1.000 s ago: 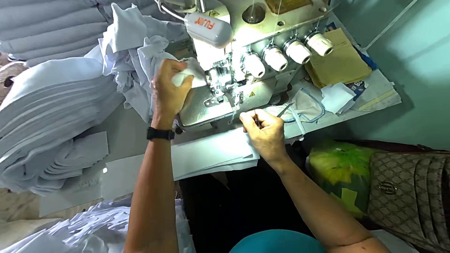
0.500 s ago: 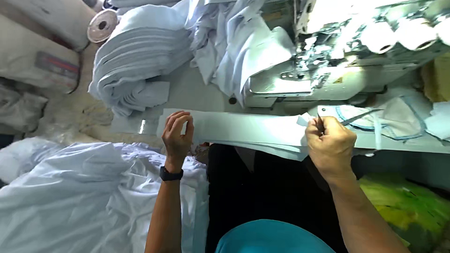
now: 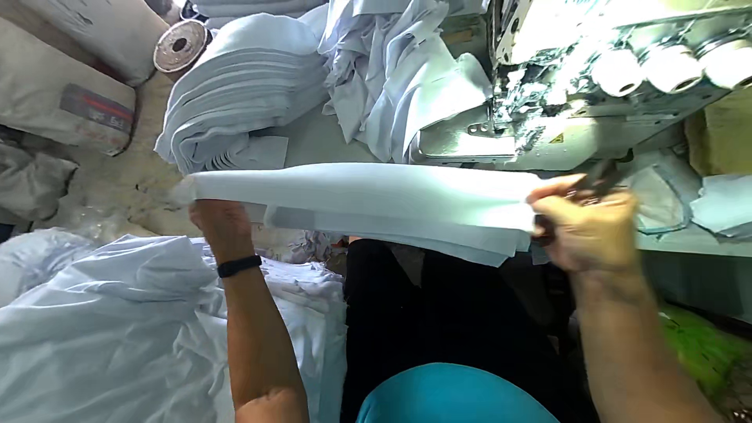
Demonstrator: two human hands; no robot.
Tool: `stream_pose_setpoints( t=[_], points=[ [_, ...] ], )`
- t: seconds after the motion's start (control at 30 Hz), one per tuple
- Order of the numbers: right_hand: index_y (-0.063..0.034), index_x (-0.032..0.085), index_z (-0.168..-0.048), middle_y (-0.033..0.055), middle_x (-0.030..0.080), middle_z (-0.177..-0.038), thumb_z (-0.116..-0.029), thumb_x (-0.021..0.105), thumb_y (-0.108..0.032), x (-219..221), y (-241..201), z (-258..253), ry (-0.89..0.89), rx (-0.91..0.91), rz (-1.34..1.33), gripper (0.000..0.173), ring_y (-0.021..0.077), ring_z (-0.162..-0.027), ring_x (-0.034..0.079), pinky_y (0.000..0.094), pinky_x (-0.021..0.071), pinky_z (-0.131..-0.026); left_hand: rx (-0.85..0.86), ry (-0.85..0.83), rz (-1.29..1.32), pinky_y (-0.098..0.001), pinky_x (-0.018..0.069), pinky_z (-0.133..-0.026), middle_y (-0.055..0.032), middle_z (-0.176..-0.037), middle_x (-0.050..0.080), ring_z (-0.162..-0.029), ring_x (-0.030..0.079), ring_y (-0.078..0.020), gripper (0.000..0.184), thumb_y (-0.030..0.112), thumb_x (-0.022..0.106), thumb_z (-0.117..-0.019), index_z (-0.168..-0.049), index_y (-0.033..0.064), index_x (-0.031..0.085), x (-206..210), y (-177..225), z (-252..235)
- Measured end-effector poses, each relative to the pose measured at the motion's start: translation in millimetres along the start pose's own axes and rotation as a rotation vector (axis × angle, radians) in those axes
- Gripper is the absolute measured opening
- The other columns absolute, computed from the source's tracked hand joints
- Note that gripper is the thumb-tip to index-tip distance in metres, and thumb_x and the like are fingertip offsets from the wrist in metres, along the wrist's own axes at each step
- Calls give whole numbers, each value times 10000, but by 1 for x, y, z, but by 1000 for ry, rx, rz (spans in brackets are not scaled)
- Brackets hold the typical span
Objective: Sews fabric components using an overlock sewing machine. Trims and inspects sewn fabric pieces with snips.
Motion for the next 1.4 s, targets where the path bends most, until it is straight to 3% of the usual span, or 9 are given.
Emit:
stream_pose_setpoints(
  t=[0.13,0.2,0.3,0.43,0.6,1.0,1.1,1.23,1.4],
  points=[
    [-61,734,-983,-70,701,-832,-884,605,49,10,37,8,-118,-27,228,196,-36,-527,530,147,478,-487,23,-250,636,-303,582,-902,-24,-919,731,-927,722,-143,492,288,122,-1133,-1061,116,577,39,17,-14],
    [-32,739,-1038,-26,673,-928,-893,585,26,12,33,8,-198,-142,309,219,-38,-580,518,133,466,-511,-9,-552,394,-243,527,-956,69,-1002,688,-1015,665,-67,402,295,219,-1126,-1118,193,607,75,20,16],
    [-19,750,-989,-17,670,-928,-916,657,-90,18,12,10,-317,-330,291,138,-57,-656,547,103,477,-561,94,-996,-71,-223,577,-853,126,-1012,722,-957,685,-21,86,262,634,-1006,-1011,239,717,144,27,78],
    [-6,736,-874,-2,666,-878,-874,792,-224,25,-1,12,-405,-513,253,225,-54,-709,552,85,463,-599,140,-1355,-176,-320,532,-1025,-107,-1258,679,-1210,631,-141,101,97,733,-894,-862,5,707,210,16,129],
    [11,702,-805,46,691,-933,-877,768,-110,22,0,17,-322,-562,304,156,-26,-774,606,99,510,-676,42,-1277,-203,-206,589,-808,-35,-917,749,-864,709,-48,18,-14,724,-881,-890,-7,737,227,17,143],
    [-69,741,-789,-22,721,-850,-836,764,-34,30,13,19,-118,-316,53,63,-20,-621,592,133,507,-550,-29,-937,-55,-180,586,-694,62,-878,715,-754,679,-9,177,-67,690,-892,-965,92,661,225,6,142],
    [-77,655,-839,-21,708,-797,-842,750,-3,40,15,10,-30,-316,83,120,-5,-594,602,147,511,-533,198,-1007,-135,-152,570,-699,42,-932,693,-779,660,8,191,-57,673,-912,-1064,48,626,237,5,131],
    [-46,617,-943,-13,650,-732,-881,737,-5,49,29,-5,68,-311,143,141,32,-590,629,190,567,-561,555,-1079,-357,-160,530,-687,-62,-873,683,-749,638,-44,137,-17,741,-873,-977,-5,652,256,-3,114],
    [6,686,-952,29,684,-787,-844,684,14,48,38,2,130,-459,325,109,7,-622,595,147,505,-566,808,-1043,-775,-424,514,-795,-147,-993,674,-927,640,-290,157,96,621,-993,-987,4,747,263,-3,133]
  ],
)
Point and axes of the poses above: each hand's wrist, its own z-axis away from the middle knuckle, its own x-axis out of the palm, y = z × x, the point moved 2 cm from there along -z, towards the middle knuckle
